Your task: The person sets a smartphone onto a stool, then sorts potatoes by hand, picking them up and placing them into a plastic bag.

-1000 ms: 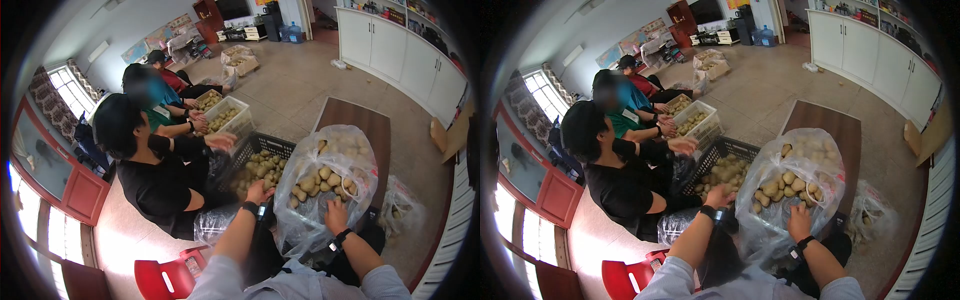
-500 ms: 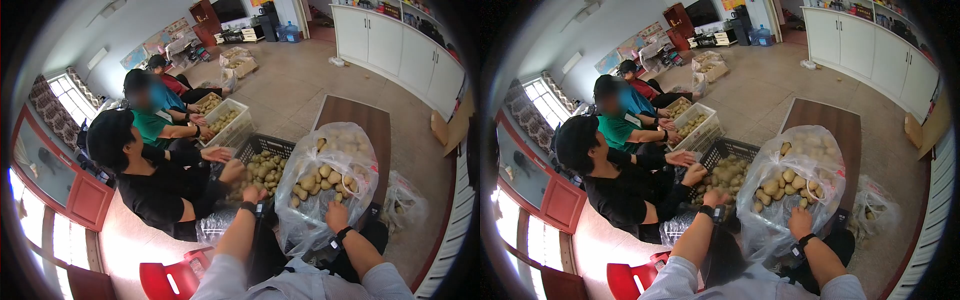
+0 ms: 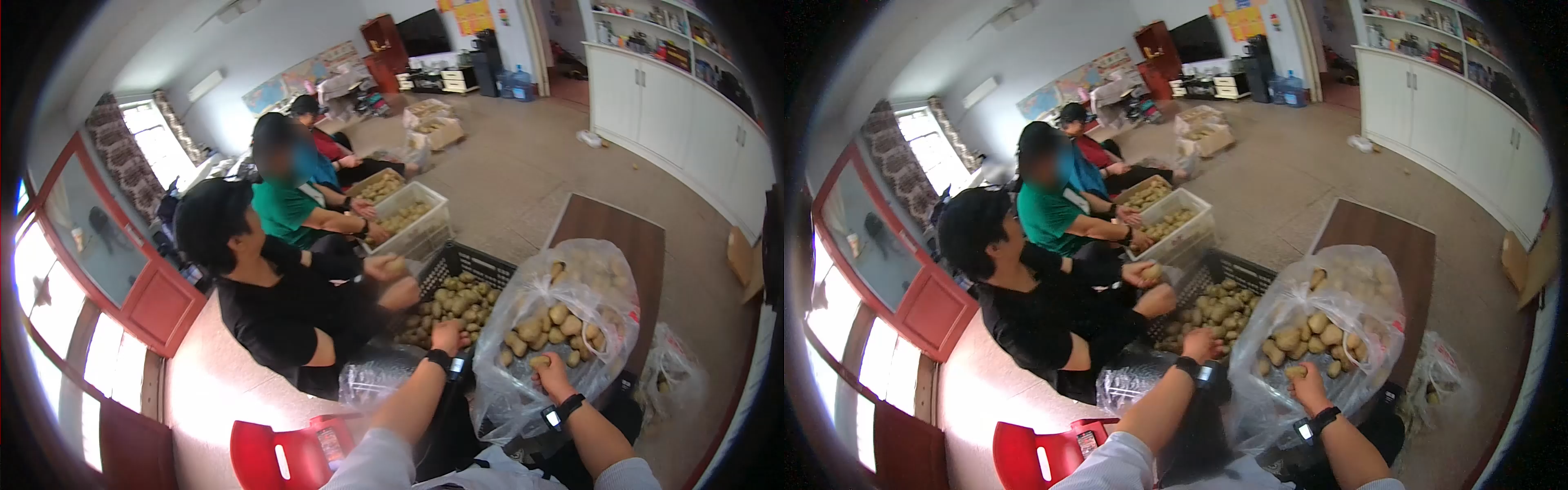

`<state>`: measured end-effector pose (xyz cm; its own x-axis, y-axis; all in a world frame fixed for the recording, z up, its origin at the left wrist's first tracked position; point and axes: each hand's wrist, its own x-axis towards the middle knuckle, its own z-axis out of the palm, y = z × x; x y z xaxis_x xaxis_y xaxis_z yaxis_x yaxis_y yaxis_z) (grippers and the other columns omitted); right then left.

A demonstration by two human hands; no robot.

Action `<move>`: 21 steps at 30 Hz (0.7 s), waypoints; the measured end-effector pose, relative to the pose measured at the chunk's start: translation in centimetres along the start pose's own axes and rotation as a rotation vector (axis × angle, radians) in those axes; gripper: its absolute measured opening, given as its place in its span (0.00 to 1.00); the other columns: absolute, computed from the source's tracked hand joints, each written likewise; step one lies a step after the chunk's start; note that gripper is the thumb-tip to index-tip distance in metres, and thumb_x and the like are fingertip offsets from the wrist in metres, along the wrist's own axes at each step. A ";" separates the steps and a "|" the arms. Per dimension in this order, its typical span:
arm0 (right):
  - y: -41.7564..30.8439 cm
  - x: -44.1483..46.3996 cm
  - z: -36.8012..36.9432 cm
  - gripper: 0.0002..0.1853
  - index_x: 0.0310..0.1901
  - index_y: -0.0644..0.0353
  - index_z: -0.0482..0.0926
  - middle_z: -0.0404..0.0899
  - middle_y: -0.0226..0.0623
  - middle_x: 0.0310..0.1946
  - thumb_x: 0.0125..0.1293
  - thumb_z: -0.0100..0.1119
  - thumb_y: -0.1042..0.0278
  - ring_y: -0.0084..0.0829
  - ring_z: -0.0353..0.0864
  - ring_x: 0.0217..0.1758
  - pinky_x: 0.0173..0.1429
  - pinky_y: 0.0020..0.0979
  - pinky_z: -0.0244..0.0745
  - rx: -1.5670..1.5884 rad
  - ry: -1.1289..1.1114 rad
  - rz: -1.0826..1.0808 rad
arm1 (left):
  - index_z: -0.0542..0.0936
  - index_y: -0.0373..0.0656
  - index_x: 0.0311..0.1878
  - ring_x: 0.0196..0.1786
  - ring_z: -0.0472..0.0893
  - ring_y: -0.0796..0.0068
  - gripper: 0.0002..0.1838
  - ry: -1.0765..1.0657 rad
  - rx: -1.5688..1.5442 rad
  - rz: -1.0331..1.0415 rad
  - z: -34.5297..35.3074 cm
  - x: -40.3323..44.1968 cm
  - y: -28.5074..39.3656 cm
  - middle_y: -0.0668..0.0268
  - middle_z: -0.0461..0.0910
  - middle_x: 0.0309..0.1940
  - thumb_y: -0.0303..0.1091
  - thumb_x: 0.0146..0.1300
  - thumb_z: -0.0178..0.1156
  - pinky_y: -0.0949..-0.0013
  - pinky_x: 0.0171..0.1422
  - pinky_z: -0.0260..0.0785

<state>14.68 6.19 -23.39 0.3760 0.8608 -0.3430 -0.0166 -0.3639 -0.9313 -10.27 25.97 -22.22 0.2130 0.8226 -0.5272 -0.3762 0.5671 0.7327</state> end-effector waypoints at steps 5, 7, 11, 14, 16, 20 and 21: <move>-6.2 -0.9 3.0 0.16 0.54 0.63 0.70 0.77 0.34 0.30 0.72 0.55 0.61 0.22 0.74 0.23 0.25 0.26 0.71 0.042 -0.220 -0.062 | 0.70 0.45 0.58 0.33 0.80 0.67 0.22 -0.224 0.370 -0.196 4.6 -4.2 0.9 0.65 0.77 0.40 0.50 0.69 0.56 0.68 0.30 0.68; -7.6 -0.6 4.3 0.16 0.54 0.63 0.70 0.76 0.31 0.29 0.73 0.53 0.59 0.21 0.72 0.22 0.24 0.25 0.68 0.028 -0.239 -0.069 | 0.70 0.46 0.58 0.33 0.80 0.67 0.23 -0.280 0.401 -0.285 5.5 -4.5 0.7 0.65 0.77 0.42 0.51 0.69 0.56 0.69 0.30 0.67; -8.1 0.5 6.0 0.20 0.55 0.68 0.72 0.78 0.37 0.27 0.73 0.53 0.58 0.24 0.76 0.22 0.25 0.29 0.69 0.033 -0.272 -0.184 | 0.70 0.51 0.58 0.34 0.79 0.69 0.22 -0.484 0.368 -0.414 6.8 -5.6 -0.2 0.67 0.77 0.45 0.55 0.70 0.54 0.73 0.30 0.63; -7.2 0.9 6.3 0.18 0.54 0.66 0.73 0.79 0.41 0.27 0.73 0.52 0.59 0.35 0.80 0.26 0.32 0.35 0.73 -0.105 -0.193 -0.293 | 0.74 0.50 0.55 0.34 0.78 0.71 0.16 -0.553 0.345 -0.368 6.9 -5.6 -0.5 0.69 0.78 0.41 0.48 0.71 0.55 0.71 0.31 0.65; -6.1 1.6 5.9 0.15 0.52 0.66 0.74 0.80 0.39 0.33 0.73 0.53 0.62 0.33 0.80 0.32 0.36 0.36 0.74 -0.239 -0.011 -0.663 | 0.75 0.49 0.54 0.33 0.78 0.71 0.15 -0.560 0.324 -0.347 6.6 -4.7 -1.1 0.69 0.79 0.41 0.45 0.71 0.55 0.71 0.31 0.66; -4.8 0.8 1.8 0.19 0.54 0.62 0.75 0.77 0.48 0.44 0.62 0.62 0.67 0.49 0.77 0.47 0.51 0.44 0.73 -0.504 0.099 -0.424 | 0.77 0.46 0.51 0.32 0.77 0.70 0.11 -0.339 0.231 -0.205 5.4 -3.0 -1.1 0.67 0.80 0.40 0.40 0.71 0.55 0.70 0.32 0.68; -3.9 0.8 0.7 0.19 0.54 0.62 0.75 0.77 0.48 0.44 0.62 0.62 0.67 0.49 0.77 0.47 0.51 0.44 0.73 -0.505 0.100 -0.418 | 0.77 0.45 0.51 0.32 0.77 0.70 0.11 -0.252 0.185 -0.157 5.1 -2.7 -1.0 0.66 0.80 0.41 0.39 0.71 0.54 0.70 0.32 0.68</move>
<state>14.40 8.53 -20.08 0.3412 0.9373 0.0709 0.5769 -0.1493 -0.8031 -5.82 23.41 -19.38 0.4801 0.6964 -0.5334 -0.1565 0.6664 0.7290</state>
